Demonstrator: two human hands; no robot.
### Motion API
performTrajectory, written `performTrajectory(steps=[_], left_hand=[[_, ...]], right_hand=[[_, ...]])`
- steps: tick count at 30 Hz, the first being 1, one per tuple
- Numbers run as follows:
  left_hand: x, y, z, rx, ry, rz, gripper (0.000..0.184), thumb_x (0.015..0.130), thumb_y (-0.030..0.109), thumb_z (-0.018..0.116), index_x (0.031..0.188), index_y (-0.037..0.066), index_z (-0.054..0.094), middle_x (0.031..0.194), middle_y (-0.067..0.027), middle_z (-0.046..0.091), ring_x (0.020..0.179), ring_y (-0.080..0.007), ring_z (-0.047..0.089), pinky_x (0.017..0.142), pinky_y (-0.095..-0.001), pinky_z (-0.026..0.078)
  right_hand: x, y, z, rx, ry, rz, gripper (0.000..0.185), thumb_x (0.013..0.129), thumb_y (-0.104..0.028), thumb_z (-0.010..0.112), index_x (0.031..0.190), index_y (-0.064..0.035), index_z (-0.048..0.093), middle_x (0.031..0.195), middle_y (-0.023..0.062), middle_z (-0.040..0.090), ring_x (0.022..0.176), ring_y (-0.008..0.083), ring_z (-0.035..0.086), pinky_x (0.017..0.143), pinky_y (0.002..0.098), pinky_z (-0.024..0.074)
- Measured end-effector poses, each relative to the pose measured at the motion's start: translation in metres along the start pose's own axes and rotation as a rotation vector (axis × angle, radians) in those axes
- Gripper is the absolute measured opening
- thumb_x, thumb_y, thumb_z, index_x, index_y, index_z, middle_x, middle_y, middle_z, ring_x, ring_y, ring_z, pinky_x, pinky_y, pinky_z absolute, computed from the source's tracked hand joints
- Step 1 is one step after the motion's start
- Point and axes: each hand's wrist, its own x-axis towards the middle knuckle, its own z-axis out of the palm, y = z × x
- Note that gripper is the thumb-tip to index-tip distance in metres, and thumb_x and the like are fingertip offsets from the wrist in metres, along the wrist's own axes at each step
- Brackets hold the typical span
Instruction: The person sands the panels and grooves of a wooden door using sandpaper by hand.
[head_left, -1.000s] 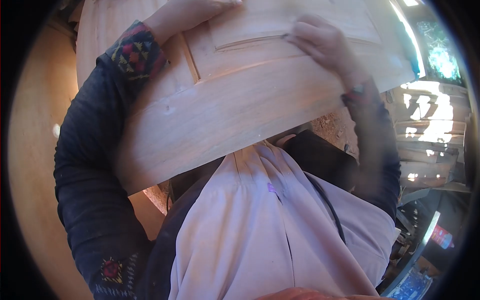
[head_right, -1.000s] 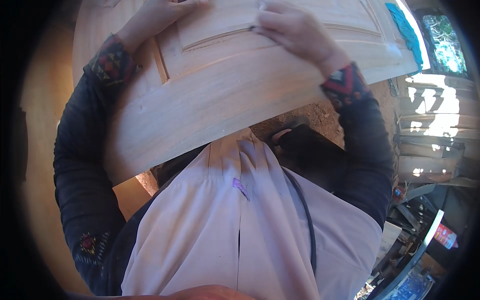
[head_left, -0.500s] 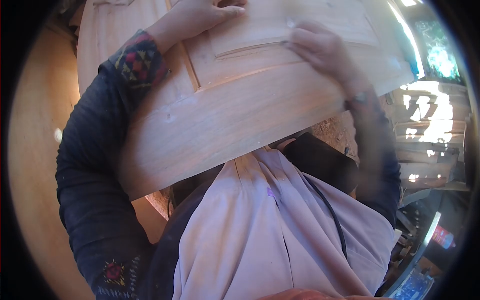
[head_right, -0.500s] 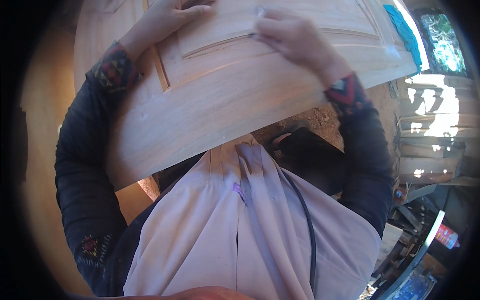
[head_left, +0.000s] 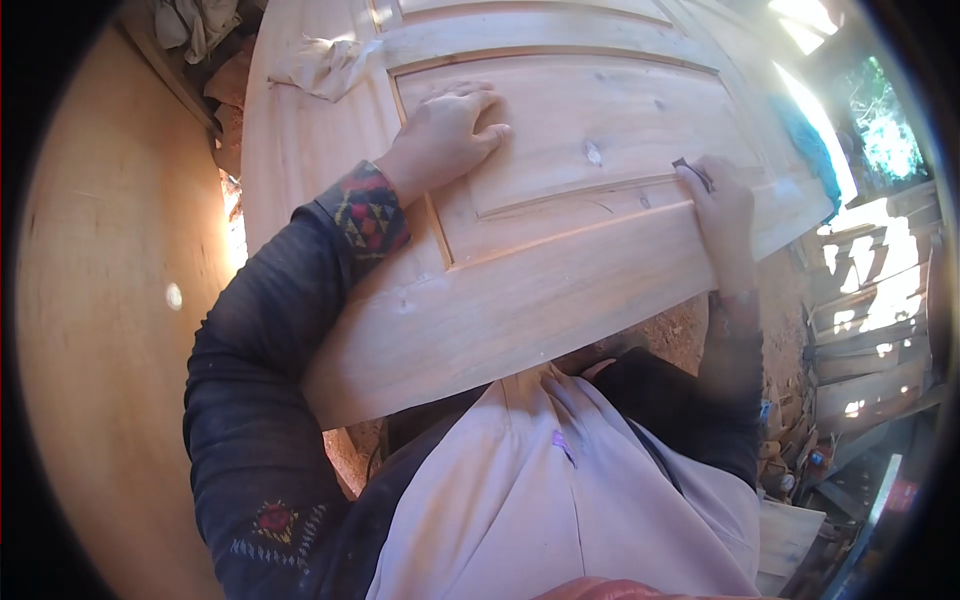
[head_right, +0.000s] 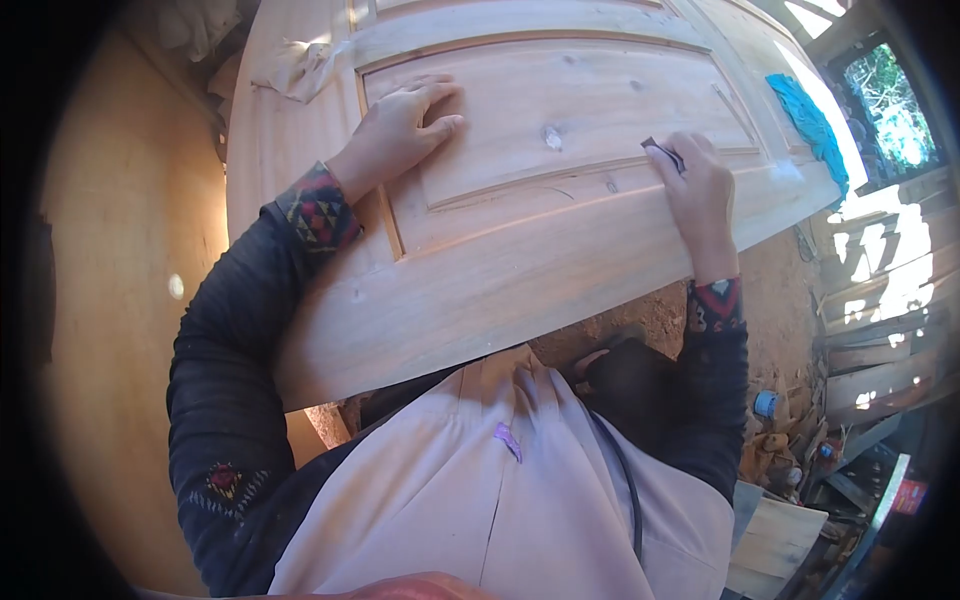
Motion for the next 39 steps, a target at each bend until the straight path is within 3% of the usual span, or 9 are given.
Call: performTrajectory(steps=[2, 5, 14, 20, 23, 26, 32, 38, 39], left_hand=[[0.0, -0.002, 0.004, 0.161, 0.115, -0.107, 0.058, 0.09, 0.039, 0.061, 0.126, -0.006, 0.054, 0.138, -0.0252, 0.049, 0.131, -0.0354, 0.045, 0.109, -0.0382, 0.036], [0.001, -0.008, 0.016, 0.386, 0.12, -0.129, 0.071, 0.089, 0.048, 0.06, 0.129, -0.009, 0.049, 0.14, -0.0275, 0.045, 0.134, -0.0376, 0.04, 0.111, -0.0398, 0.033], [0.004, 0.003, 0.008, 0.337, 0.066, -0.213, 0.077, 0.085, 0.054, 0.062, 0.131, -0.007, 0.048, 0.135, -0.0287, 0.046, 0.125, -0.0434, 0.044, 0.108, -0.0432, 0.035], [0.002, -0.012, 0.003, 0.22, 0.078, -0.153, 0.05, 0.091, 0.035, 0.057, 0.125, -0.002, 0.055, 0.129, -0.0241, 0.054, 0.121, -0.0397, 0.05, 0.102, -0.0444, 0.041], [0.005, -0.038, -0.034, 0.307, 0.221, -0.174, 0.038, 0.091, 0.022, 0.054, 0.121, -0.001, 0.059, 0.127, -0.0224, 0.057, 0.12, -0.0369, 0.052, 0.101, -0.0436, 0.041], [0.004, -0.102, -0.034, 0.473, 0.5, -0.161, 0.031, 0.091, 0.019, 0.053, 0.117, 0.009, 0.066, 0.131, -0.0211, 0.055, 0.126, -0.037, 0.048, 0.106, -0.0429, 0.036], [-0.002, -0.074, -0.031, 0.705, 0.227, -0.181, 0.026, 0.091, 0.024, 0.053, 0.108, 0.026, 0.073, 0.145, -0.0179, 0.045, 0.139, -0.0383, 0.032, 0.114, -0.048, 0.02], [-0.003, -0.059, -0.032, 0.833, 0.232, -0.264, 0.029, 0.09, 0.021, 0.05, 0.109, 0.024, 0.072, 0.145, -0.0189, 0.043, 0.138, -0.038, 0.032, 0.113, -0.0489, 0.023], [0.0, -0.07, -0.033, 0.696, 0.269, -0.229, 0.03, 0.09, 0.02, 0.05, 0.11, 0.023, 0.072, 0.145, -0.0196, 0.044, 0.139, -0.0381, 0.032, 0.113, -0.0486, 0.022]], right_hand=[[-0.007, 0.006, 0.015, -0.038, 0.078, -0.011, 0.012, 0.084, -0.017, 0.068, 0.083, -0.0065, 0.064, 0.079, 0.0103, 0.06, 0.073, 0.0288, 0.06, 0.065, 0.0388, 0.0478], [-0.005, 0.008, 0.02, -0.027, 0.073, 0.026, 0.012, 0.082, -0.017, 0.07, 0.085, -0.0068, 0.064, 0.082, 0.0104, 0.062, 0.075, 0.0291, 0.062, 0.066, 0.0387, 0.0489], [-0.006, 0.005, 0.021, 0.053, 0.054, 0.034, 0.012, 0.081, -0.014, 0.069, 0.087, -0.0065, 0.063, 0.084, 0.0106, 0.063, 0.077, 0.0293, 0.063, 0.066, 0.0378, 0.0494], [-0.006, 0.005, 0.019, 0.04, 0.022, 0.066, 0.014, 0.084, -0.012, 0.069, 0.093, -0.0022, 0.064, 0.086, 0.0133, 0.064, 0.078, 0.0267, 0.065, 0.069, 0.0336, 0.049], [-0.006, 0.008, 0.022, 0.061, 0.098, 0.005, 0.012, 0.083, -0.015, 0.069, 0.09, -0.0065, 0.064, 0.085, 0.0112, 0.064, 0.076, 0.0298, 0.064, 0.067, 0.0375, 0.0495], [-0.005, 0.005, 0.022, 0.023, 0.091, 0.011, 0.013, 0.083, -0.015, 0.068, 0.092, -0.0067, 0.064, 0.086, 0.0114, 0.064, 0.078, 0.03, 0.064, 0.067, 0.0372, 0.0499], [-0.006, 0.007, 0.024, -0.025, 0.083, 0.015, 0.014, 0.084, -0.018, 0.068, 0.092, -0.0068, 0.065, 0.087, 0.0114, 0.065, 0.077, 0.0294, 0.065, 0.067, 0.0376, 0.0498], [-0.006, 0.006, 0.023, -0.029, 0.075, 0.022, 0.013, 0.084, -0.018, 0.068, 0.091, -0.0068, 0.065, 0.085, 0.0113, 0.064, 0.076, 0.0293, 0.064, 0.066, 0.0379, 0.0493], [-0.006, 0.006, 0.022, -0.024, 0.077, 0.018, 0.014, 0.084, -0.018, 0.068, 0.091, -0.0065, 0.065, 0.085, 0.0113, 0.064, 0.075, 0.0292, 0.064, 0.066, 0.0377, 0.0492]])
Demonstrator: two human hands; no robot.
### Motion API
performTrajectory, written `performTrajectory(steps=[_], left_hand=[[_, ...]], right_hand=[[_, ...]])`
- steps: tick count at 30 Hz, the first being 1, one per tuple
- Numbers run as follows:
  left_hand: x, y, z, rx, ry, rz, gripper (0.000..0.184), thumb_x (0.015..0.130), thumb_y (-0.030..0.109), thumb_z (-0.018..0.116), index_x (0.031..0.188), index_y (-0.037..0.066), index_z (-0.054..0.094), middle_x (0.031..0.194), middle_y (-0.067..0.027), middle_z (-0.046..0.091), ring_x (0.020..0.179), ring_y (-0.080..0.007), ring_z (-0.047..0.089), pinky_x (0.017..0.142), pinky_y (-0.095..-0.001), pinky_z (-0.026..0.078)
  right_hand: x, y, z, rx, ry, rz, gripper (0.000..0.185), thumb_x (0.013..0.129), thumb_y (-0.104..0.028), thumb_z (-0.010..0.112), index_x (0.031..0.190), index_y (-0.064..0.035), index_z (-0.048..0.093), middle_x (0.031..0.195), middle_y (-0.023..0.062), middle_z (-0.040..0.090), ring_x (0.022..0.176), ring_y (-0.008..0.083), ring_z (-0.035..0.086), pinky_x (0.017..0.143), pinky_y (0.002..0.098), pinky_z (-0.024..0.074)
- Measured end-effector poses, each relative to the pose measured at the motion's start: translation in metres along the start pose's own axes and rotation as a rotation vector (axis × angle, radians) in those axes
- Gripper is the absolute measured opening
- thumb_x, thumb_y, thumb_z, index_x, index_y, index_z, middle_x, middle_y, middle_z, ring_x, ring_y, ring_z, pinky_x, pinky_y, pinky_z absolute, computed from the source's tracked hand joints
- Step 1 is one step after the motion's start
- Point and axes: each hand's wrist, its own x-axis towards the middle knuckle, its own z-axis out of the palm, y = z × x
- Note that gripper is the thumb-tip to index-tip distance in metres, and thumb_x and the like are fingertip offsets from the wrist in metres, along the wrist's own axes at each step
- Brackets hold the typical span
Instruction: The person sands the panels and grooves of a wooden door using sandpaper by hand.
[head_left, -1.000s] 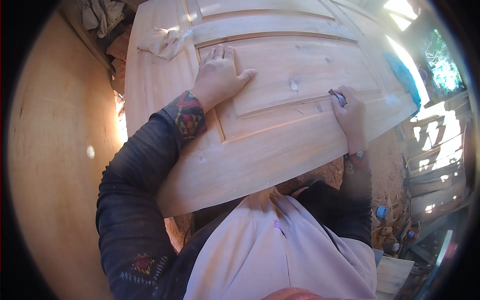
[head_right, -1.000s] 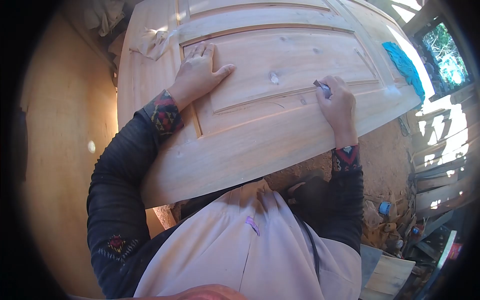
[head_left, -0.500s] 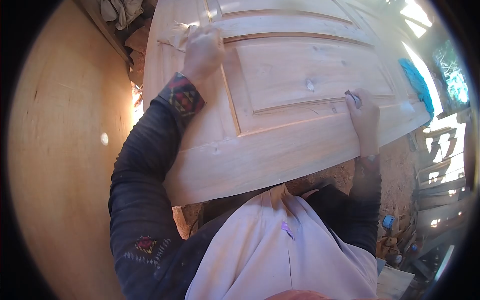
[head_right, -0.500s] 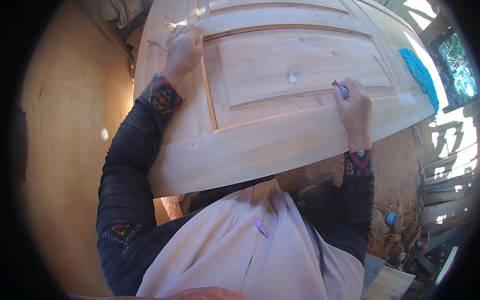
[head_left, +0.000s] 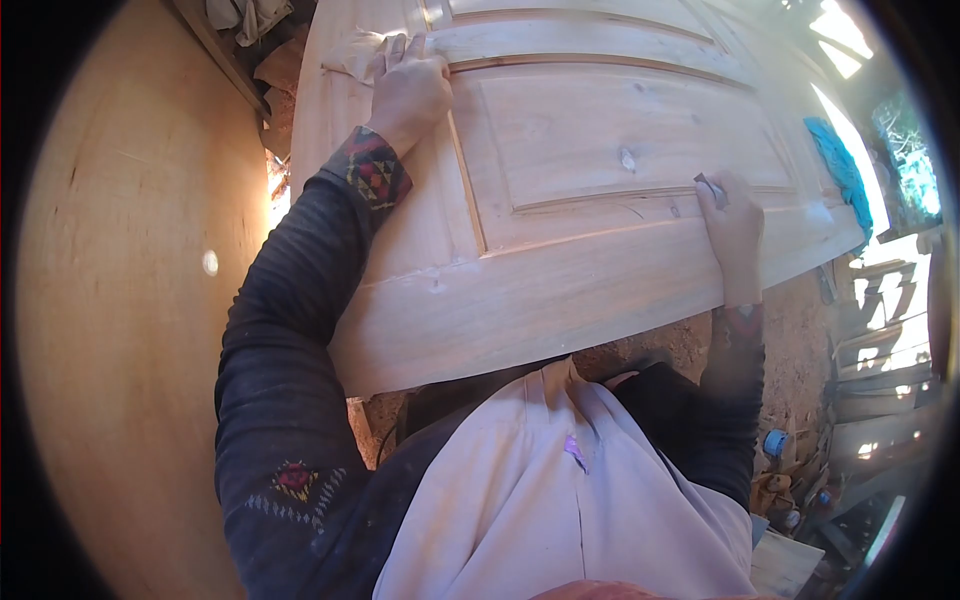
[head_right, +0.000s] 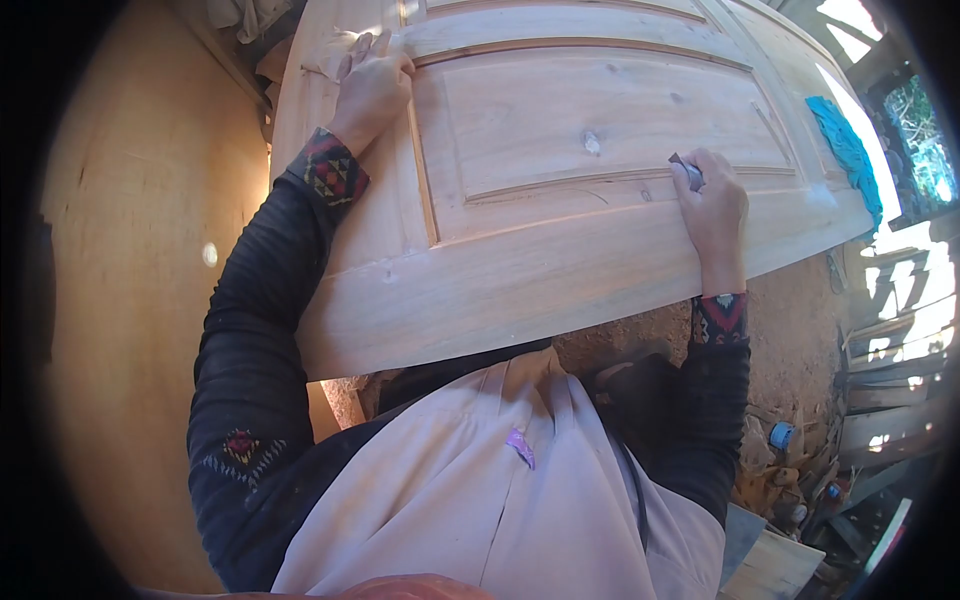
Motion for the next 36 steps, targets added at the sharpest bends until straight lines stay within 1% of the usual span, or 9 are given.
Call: performTrajectory(steps=[2, 5, 11, 20, 26, 29, 32, 33, 36], left_hand=[[0.01, -0.023, 0.02, -0.285, 0.049, 0.01, 0.032, 0.09, 0.017, 0.048, 0.112, 0.023, 0.07, 0.144, -0.0209, 0.044, 0.139, -0.0382, 0.032, 0.114, -0.048, 0.022], [0.007, -0.017, 0.014, -0.357, 0.079, 0.018, 0.034, 0.09, 0.016, 0.048, 0.117, 0.024, 0.068, 0.143, -0.0201, 0.045, 0.14, -0.0382, 0.03, 0.116, -0.0462, 0.019], [-0.004, 0.0, 0.012, -0.044, -0.077, 0.172, 0.036, 0.091, 0.017, 0.049, 0.12, 0.03, 0.068, 0.145, -0.0143, 0.045, 0.141, -0.0366, 0.028, 0.118, -0.0457, 0.014], [-0.004, -0.002, 0.008, -0.078, -0.052, 0.148, 0.036, 0.089, 0.014, 0.05, 0.12, 0.018, 0.068, 0.144, -0.0143, 0.047, 0.138, -0.0367, 0.034, 0.115, -0.0546, 0.015], [-0.011, 0.014, -0.014, 0.009, -0.255, 0.248, 0.036, 0.087, 0.018, 0.05, 0.117, 0.012, 0.069, 0.14, -0.0147, 0.05, 0.136, -0.0365, 0.038, 0.112, -0.0559, 0.019], [0.0, 0.0, -0.014, -0.102, -0.111, 0.176, 0.036, 0.091, 0.023, 0.048, 0.119, 0.011, 0.067, 0.146, -0.0187, 0.042, 0.14, -0.0389, 0.03, 0.113, -0.0556, 0.018], [0.004, -0.015, 0.022, -0.051, 0.255, -0.005, 0.043, 0.087, 0.022, 0.055, 0.125, 0.002, 0.059, 0.139, -0.0242, 0.048, 0.135, -0.0428, 0.037, 0.112, -0.0567, 0.023], [0.002, -0.016, 0.037, 0.015, 0.222, 0.015, 0.05, 0.086, 0.025, 0.052, 0.131, 0.005, 0.054, 0.146, -0.0267, 0.038, 0.14, -0.0486, 0.021, 0.112, -0.0648, 0.009], [0.0, -0.019, 0.044, 0.002, 0.28, -0.007, 0.051, 0.086, 0.027, 0.054, 0.131, 0.003, 0.054, 0.139, -0.0275, 0.043, 0.135, -0.0485, 0.028, 0.11, -0.064, 0.015]], right_hand=[[0.0, 0.0, 0.0, 0.01, 0.005, -0.007, 0.014, 0.085, -0.018, 0.068, 0.091, -0.0059, 0.065, 0.084, 0.0114, 0.064, 0.075, 0.029, 0.064, 0.066, 0.0375, 0.0491], [0.001, 0.002, 0.0, 0.047, -0.017, 0.02, 0.015, 0.085, -0.019, 0.068, 0.09, -0.0053, 0.064, 0.084, 0.0117, 0.064, 0.074, 0.029, 0.064, 0.066, 0.037, 0.0489], [0.0, 0.001, 0.0, 0.052, -0.005, 0.022, 0.015, 0.085, -0.019, 0.068, 0.09, -0.0049, 0.064, 0.084, 0.0122, 0.064, 0.075, 0.0286, 0.064, 0.066, 0.0367, 0.0489], [0.0, 0.003, 0.001, 0.112, 0.032, 0.052, 0.015, 0.083, -0.015, 0.066, 0.093, -0.0045, 0.065, 0.083, 0.0123, 0.065, 0.075, 0.0294, 0.065, 0.068, 0.037, 0.0499], [0.001, 0.011, -0.004, -0.174, 0.159, 0.11, 0.016, 0.083, -0.018, 0.069, 0.093, -0.0049, 0.066, 0.084, 0.0123, 0.066, 0.075, 0.0265, 0.064, 0.07, 0.035, 0.0497], [0.002, 0.012, -0.003, -0.052, 0.302, 0.078, 0.019, 0.084, -0.022, 0.069, 0.089, -0.0045, 0.066, 0.083, 0.0116, 0.065, 0.073, 0.0242, 0.063, 0.068, 0.0335, 0.0486], [0.016, -0.02, -0.009, 0.008, 0.204, 0.231, 0.023, 0.084, -0.026, 0.07, 0.087, -0.0033, 0.065, 0.079, 0.0135, 0.063, 0.071, 0.0236, 0.062, 0.066, 0.0334, 0.0477], [0.028, -0.041, -0.013, 0.016, 0.102, 0.194, 0.026, 0.083, -0.028, 0.069, 0.086, -0.0027, 0.064, 0.078, 0.0148, 0.063, 0.071, 0.025, 0.061, 0.066, 0.034, 0.0475], [0.056, -0.11, 0.006, 0.072, -0.19, 0.085, 0.033, 0.082, -0.033, 0.068, 0.085, -0.0008, 0.062, 0.076, 0.0194, 0.061, 0.071, 0.0306, 0.061, 0.066, 0.0373, 0.0476]])
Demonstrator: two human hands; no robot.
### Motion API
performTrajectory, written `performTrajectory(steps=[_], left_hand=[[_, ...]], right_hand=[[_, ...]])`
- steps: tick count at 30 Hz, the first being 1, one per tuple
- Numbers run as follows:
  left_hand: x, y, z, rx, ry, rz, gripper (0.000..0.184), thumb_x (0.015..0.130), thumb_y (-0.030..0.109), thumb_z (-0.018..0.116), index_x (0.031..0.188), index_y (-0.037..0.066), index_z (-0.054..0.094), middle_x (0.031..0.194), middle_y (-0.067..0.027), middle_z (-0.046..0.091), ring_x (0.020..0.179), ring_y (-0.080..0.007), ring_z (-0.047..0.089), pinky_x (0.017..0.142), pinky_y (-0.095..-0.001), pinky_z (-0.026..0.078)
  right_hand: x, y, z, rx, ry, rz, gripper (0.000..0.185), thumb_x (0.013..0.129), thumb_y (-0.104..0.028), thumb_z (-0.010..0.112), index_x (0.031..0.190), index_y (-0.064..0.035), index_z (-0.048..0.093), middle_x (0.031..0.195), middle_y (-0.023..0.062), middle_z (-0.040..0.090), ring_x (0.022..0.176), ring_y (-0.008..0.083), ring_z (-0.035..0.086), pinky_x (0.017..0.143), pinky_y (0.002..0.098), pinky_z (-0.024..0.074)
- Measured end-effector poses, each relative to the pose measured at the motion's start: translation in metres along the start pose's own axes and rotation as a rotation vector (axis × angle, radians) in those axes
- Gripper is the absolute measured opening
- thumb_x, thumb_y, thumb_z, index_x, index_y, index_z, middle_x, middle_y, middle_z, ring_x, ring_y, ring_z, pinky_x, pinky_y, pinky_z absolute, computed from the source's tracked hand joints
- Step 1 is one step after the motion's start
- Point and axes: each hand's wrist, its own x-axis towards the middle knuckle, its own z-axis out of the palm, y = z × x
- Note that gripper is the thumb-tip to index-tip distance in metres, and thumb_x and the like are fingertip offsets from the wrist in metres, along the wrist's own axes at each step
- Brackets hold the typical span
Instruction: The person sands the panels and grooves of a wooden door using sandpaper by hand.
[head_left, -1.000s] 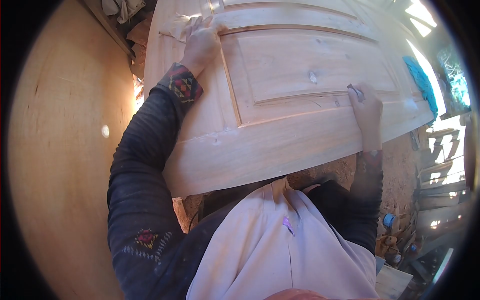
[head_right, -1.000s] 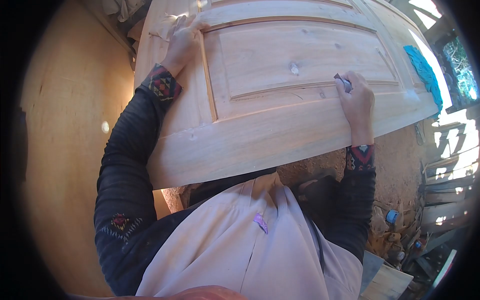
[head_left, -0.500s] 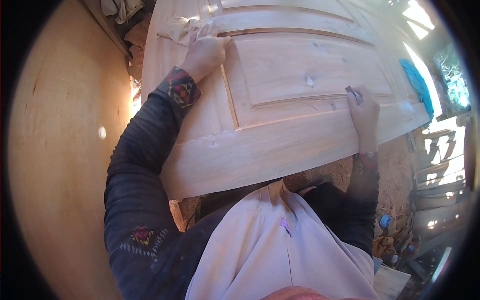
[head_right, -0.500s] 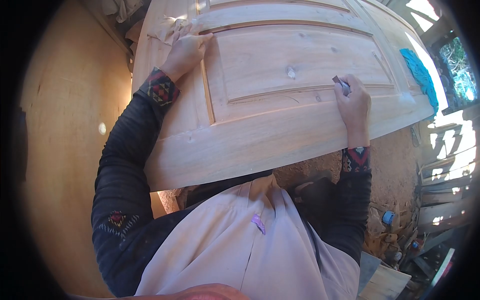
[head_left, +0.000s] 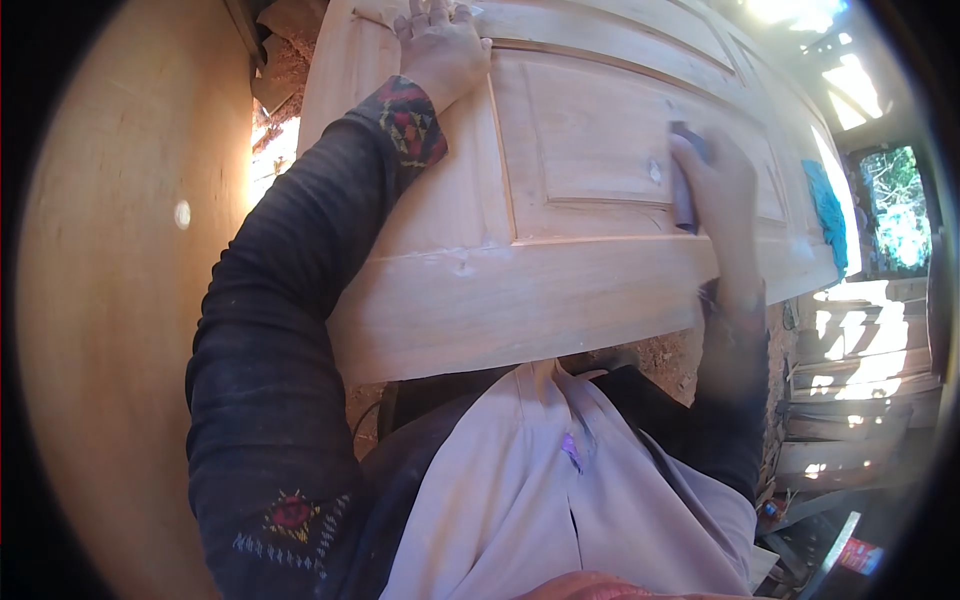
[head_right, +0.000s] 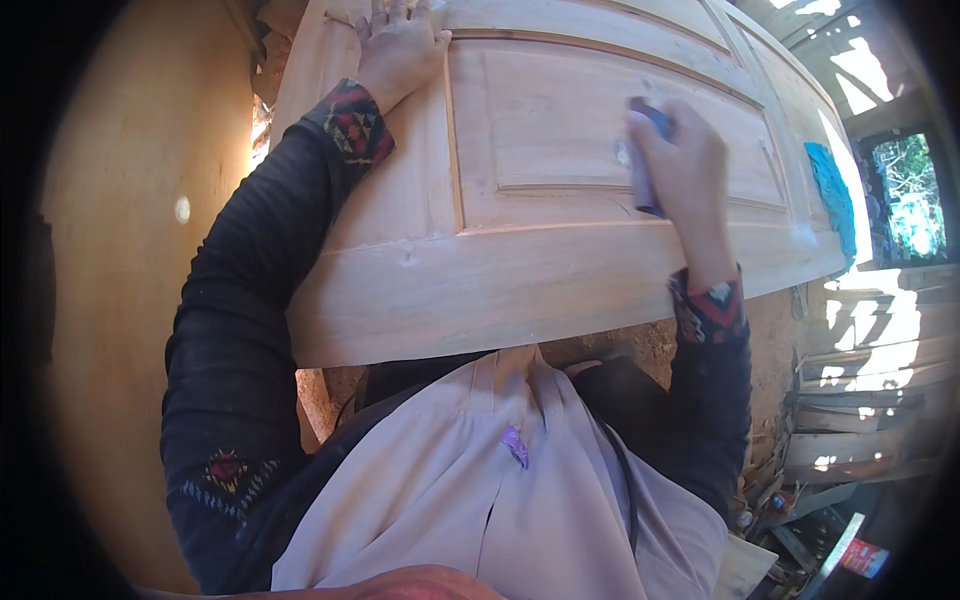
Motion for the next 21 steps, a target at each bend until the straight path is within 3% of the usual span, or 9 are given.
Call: performTrajectory(steps=[3, 6, 12, 15, 18, 21], left_hand=[[0.002, 0.009, -0.028, -0.098, 0.071, -0.047, 0.049, 0.085, 0.028, 0.055, 0.126, 0.001, 0.056, 0.128, -0.0264, 0.049, 0.126, -0.0452, 0.037, 0.106, -0.0598, 0.024], [0.002, 0.009, -0.034, -0.095, 0.01, -0.043, 0.045, 0.082, 0.029, 0.057, 0.115, -0.001, 0.061, 0.116, -0.0233, 0.055, 0.116, -0.0418, 0.043, 0.1, -0.0563, 0.031], [0.006, 0.002, -0.029, -0.162, -0.043, -0.044, 0.039, 0.077, 0.029, 0.059, 0.101, -0.001, 0.066, 0.109, -0.0214, 0.058, 0.112, -0.0396, 0.045, 0.095, -0.0541, 0.036], [0.004, 0.003, -0.032, -0.113, -0.055, -0.01, 0.042, 0.077, 0.029, 0.06, 0.106, -0.001, 0.065, 0.114, -0.0225, 0.056, 0.114, -0.0395, 0.044, 0.097, -0.0535, 0.034], [0.002, 0.009, -0.033, -0.155, 0.03, -0.117, 0.046, 0.077, 0.03, 0.06, 0.111, -0.003, 0.063, 0.119, -0.0235, 0.052, 0.114, -0.0396, 0.044, 0.098, -0.0533, 0.032], [0.002, 0.011, -0.025, -0.157, -0.038, -0.221, 0.05, 0.078, 0.032, 0.06, 0.118, 0.0, 0.061, 0.129, -0.0246, 0.048, 0.122, -0.0412, 0.04, 0.102, -0.0547, 0.028]], right_hand=[[0.022, -0.049, 0.047, 0.015, -0.201, -0.124, 0.035, 0.082, -0.034, 0.065, 0.085, -0.0001, 0.061, 0.081, 0.0229, 0.063, 0.078, 0.0381, 0.062, 0.07, 0.0434, 0.0479], [0.042, -0.07, 0.093, -0.012, -0.31, -0.147, 0.031, 0.082, -0.032, 0.064, 0.088, -0.0013, 0.063, 0.085, 0.0224, 0.066, 0.084, 0.0398, 0.063, 0.075, 0.0449, 0.0485], [0.082, -0.091, 0.137, -0.085, -0.113, -0.168, 0.026, 0.082, -0.029, 0.062, 0.093, -0.0049, 0.065, 0.089, 0.0194, 0.068, 0.091, 0.0383, 0.064, 0.081, 0.0451, 0.0492], [0.087, -0.091, 0.141, -0.098, -0.116, -0.165, 0.026, 0.082, -0.028, 0.062, 0.095, -0.0062, 0.066, 0.09, 0.0188, 0.069, 0.092, 0.0369, 0.065, 0.082, 0.0453, 0.0491], [0.057, -0.093, 0.127, -0.131, -0.209, -0.208, 0.027, 0.083, -0.028, 0.061, 0.098, -0.0073, 0.067, 0.091, 0.0183, 0.069, 0.091, 0.0368, 0.065, 0.082, 0.0447, 0.0497], [0.058, -0.078, 0.135, -0.05, -0.149, -0.234, 0.025, 0.083, -0.026, 0.06, 0.097, -0.0066, 0.067, 0.09, 0.0181, 0.069, 0.088, 0.0369, 0.066, 0.081, 0.0447, 0.0502]])
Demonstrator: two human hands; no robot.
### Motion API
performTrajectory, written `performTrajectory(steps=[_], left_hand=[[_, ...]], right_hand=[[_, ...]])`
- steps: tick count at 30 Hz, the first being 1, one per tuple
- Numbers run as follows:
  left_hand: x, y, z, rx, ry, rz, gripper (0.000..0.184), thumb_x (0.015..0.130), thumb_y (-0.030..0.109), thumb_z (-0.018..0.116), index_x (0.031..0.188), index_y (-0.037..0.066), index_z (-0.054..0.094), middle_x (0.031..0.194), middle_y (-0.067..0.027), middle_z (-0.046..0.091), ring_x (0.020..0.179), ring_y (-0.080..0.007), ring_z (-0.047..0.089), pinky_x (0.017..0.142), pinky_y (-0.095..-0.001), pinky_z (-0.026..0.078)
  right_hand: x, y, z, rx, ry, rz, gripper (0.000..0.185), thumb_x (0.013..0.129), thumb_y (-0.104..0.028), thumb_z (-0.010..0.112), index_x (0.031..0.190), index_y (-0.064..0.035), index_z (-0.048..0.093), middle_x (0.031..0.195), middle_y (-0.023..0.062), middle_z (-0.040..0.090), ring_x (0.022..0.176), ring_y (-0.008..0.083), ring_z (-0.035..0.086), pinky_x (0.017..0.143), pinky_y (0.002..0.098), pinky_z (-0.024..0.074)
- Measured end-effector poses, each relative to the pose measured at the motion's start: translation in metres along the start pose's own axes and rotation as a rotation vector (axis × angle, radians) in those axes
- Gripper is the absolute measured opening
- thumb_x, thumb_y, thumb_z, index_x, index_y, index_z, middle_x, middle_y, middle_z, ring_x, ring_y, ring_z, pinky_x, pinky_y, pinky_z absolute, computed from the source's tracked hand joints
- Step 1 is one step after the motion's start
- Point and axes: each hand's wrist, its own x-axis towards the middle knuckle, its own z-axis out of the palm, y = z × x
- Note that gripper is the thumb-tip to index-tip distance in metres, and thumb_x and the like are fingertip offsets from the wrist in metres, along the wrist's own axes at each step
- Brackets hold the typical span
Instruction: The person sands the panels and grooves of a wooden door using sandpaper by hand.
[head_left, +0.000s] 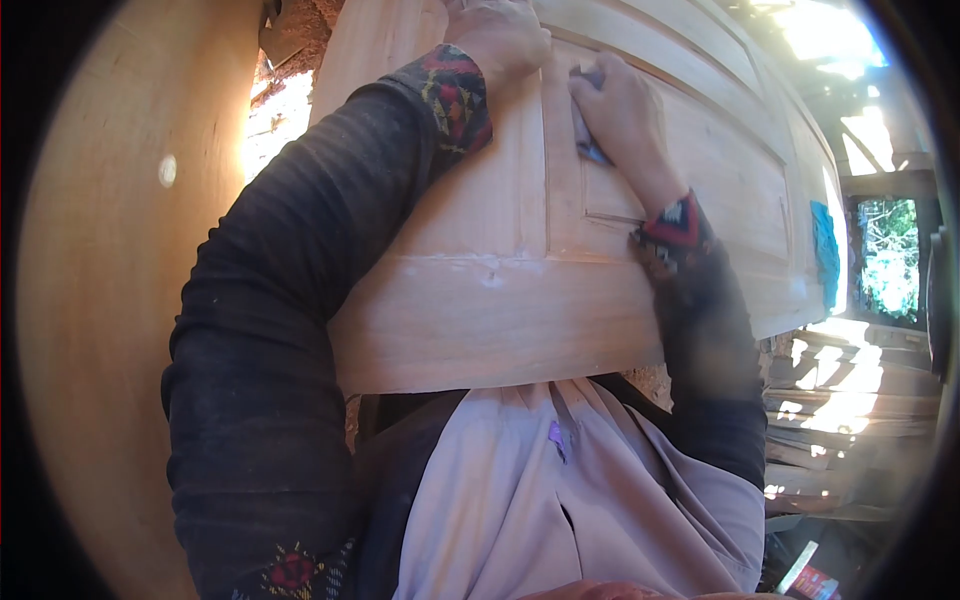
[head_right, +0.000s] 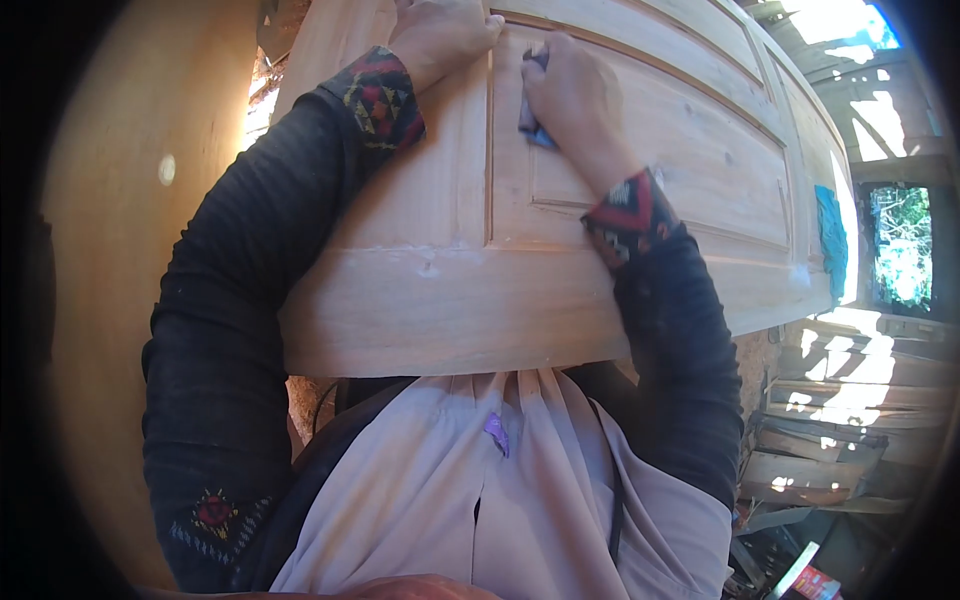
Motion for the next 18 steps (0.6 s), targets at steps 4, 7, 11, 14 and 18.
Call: performTrajectory(steps=[4, 7, 11, 14, 18], left_hand=[[0.001, 0.004, -0.015, 0.051, -0.158, 0.029, 0.053, 0.081, 0.036, 0.058, 0.125, 0.006, 0.058, 0.138, -0.0248, 0.043, 0.131, -0.0432, 0.033, 0.106, -0.0576, 0.024], [0.0, -0.002, -0.009, 0.006, -0.147, 0.005, 0.053, 0.082, 0.037, 0.057, 0.127, 0.008, 0.057, 0.141, -0.0246, 0.041, 0.133, -0.0433, 0.032, 0.106, -0.0596, 0.023], [0.0, -0.012, 0.02, 0.017, 0.0, -0.018, 0.049, 0.082, 0.032, 0.057, 0.122, 0.003, 0.059, 0.132, -0.0244, 0.048, 0.127, -0.0429, 0.038, 0.102, -0.0605, 0.027], [-0.001, -0.01, 0.008, 0.092, -0.12, 0.128, 0.044, 0.081, 0.025, 0.056, 0.115, -0.002, 0.062, 0.123, -0.0248, 0.053, 0.121, -0.0433, 0.042, 0.1, -0.0581, 0.031], [0.005, -0.016, -0.004, 0.185, -0.188, 0.274, 0.036, 0.078, 0.016, 0.055, 0.105, -0.005, 0.065, 0.113, -0.0247, 0.057, 0.118, -0.0443, 0.044, 0.098, -0.0549, 0.033]], right_hand=[[0.033, -0.003, 0.005, -0.087, 0.048, 0.027, 0.031, 0.08, -0.032, 0.063, 0.09, -0.0029, 0.063, 0.091, 0.0198, 0.067, 0.091, 0.0378, 0.063, 0.081, 0.045, 0.0485], [0.022, -0.006, 0.001, -0.064, 0.017, 0.0, 0.028, 0.08, -0.03, 0.063, 0.09, -0.004, 0.064, 0.09, 0.0195, 0.067, 0.089, 0.0379, 0.064, 0.08, 0.0455, 0.0491], [-0.008, -0.003, -0.009, 0.011, -0.027, -0.062, 0.021, 0.08, -0.023, 0.063, 0.092, -0.0062, 0.066, 0.087, 0.0189, 0.068, 0.086, 0.0382, 0.065, 0.078, 0.0458, 0.0503], [0.028, 0.01, 0.007, -0.069, -0.063, -0.031, 0.026, 0.08, -0.027, 0.064, 0.094, -0.0058, 0.066, 0.09, 0.0194, 0.068, 0.089, 0.037, 0.065, 0.078, 0.0449, 0.0496], [0.032, -0.004, 0.007, 0.064, 0.154, -0.084, 0.016, 0.086, -0.015, 0.056, 0.08, -0.0015, 0.063, 0.079, 0.0219, 0.064, 0.076, 0.0372, 0.064, 0.067, 0.0446, 0.0502]])
